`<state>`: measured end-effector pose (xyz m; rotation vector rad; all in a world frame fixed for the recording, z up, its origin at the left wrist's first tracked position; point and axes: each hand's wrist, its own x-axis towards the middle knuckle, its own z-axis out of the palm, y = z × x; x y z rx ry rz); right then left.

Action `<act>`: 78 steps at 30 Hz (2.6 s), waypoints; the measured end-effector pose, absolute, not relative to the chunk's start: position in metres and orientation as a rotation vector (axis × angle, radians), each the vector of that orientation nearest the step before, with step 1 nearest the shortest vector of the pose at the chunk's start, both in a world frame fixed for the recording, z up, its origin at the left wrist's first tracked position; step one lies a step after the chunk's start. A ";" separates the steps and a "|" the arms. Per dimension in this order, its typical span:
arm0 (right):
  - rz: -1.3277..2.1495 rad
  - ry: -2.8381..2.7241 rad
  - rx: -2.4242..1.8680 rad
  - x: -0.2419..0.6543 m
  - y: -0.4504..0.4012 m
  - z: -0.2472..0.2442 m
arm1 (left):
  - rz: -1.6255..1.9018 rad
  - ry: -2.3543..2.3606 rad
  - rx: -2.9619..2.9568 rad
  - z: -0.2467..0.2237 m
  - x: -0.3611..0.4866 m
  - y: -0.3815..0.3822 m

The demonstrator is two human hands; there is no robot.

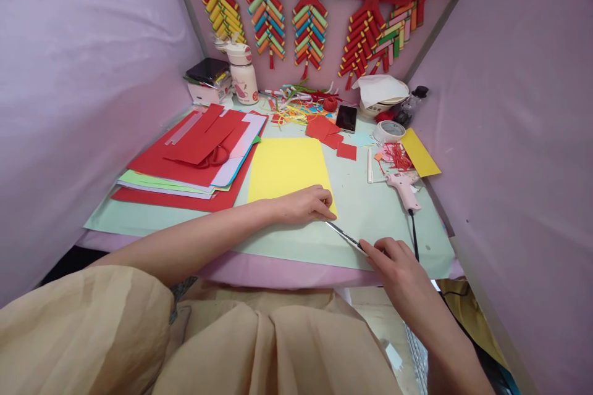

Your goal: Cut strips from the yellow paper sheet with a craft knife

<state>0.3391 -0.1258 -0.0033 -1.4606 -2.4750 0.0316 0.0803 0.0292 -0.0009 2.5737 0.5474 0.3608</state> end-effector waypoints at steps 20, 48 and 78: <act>-0.027 -2.300 -1.496 0.343 -0.125 -0.018 | 0.423 0.506 2.484 -0.001 0.073 0.029; 0.018 -2.460 -1.534 0.333 -0.126 -0.013 | 0.497 0.398 2.600 -0.012 0.073 0.033; 0.022 -2.447 -1.470 0.309 -0.121 -0.018 | 0.330 0.448 2.663 0.002 0.053 0.031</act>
